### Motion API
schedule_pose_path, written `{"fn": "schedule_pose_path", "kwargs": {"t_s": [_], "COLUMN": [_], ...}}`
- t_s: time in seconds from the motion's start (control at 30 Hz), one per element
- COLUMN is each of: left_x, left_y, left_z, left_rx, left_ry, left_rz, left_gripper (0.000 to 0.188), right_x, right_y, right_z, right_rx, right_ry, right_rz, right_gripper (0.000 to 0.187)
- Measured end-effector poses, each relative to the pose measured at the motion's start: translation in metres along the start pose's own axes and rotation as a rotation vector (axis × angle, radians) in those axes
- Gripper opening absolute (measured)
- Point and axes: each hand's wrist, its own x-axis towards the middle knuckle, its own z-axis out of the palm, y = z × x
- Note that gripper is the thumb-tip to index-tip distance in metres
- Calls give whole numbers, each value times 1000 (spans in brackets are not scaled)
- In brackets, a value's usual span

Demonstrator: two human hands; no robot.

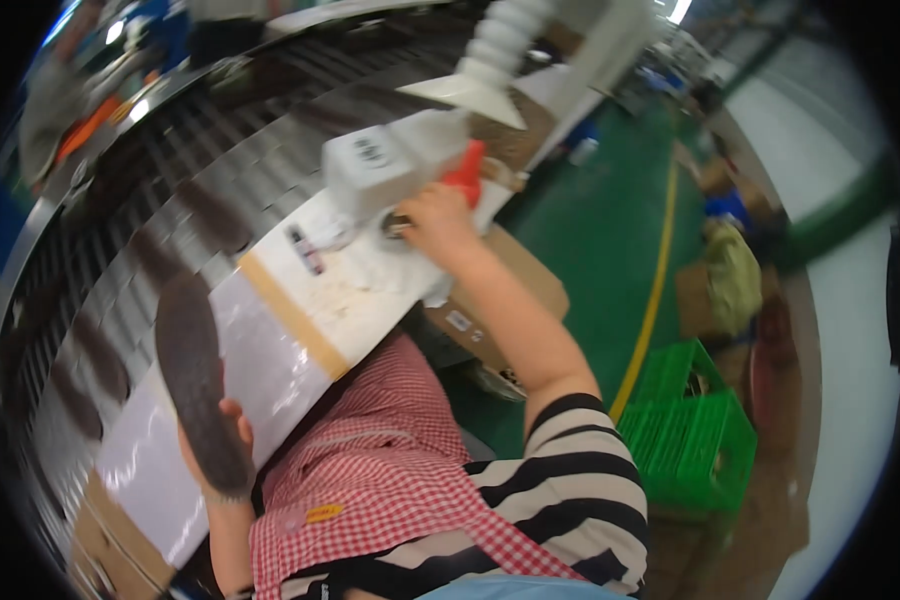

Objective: Applying adhesive to the underside of shoe soles using a manual brush at a factory station.

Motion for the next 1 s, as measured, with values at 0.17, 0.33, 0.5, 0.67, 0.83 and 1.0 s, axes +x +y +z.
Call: {"fn": "schedule_pose_path", "kwargs": {"t_s": [0.17,0.33,0.5,0.67,0.83,1.0], "left_x": [11,17,-3,21,10,-4], "left_y": [9,7,-16,-29,-46,-43], "left_z": [-34,-34,-13,1,9,17], "left_rx": [-159,-118,-445,-327,-192,-245], "left_ry": [-109,-215,140,41,21,-64], "left_rz": [-170,-182,-76,-272,-292,-315], "left_gripper": [47,48,53,50,49,49], "right_x": [-10,-18,-18,-37,-18,-8], "right_y": [4,7,7,18,-100,-179], "right_z": [-24,-21,-17,-49,-92,-103], "right_rx": [82,177,254,956,1211,825], "right_ry": [-6,31,-129,76,72,50], "right_rz": [203,304,503,659,320,-112], "right_gripper": [30,31,48,35,41,47]}}
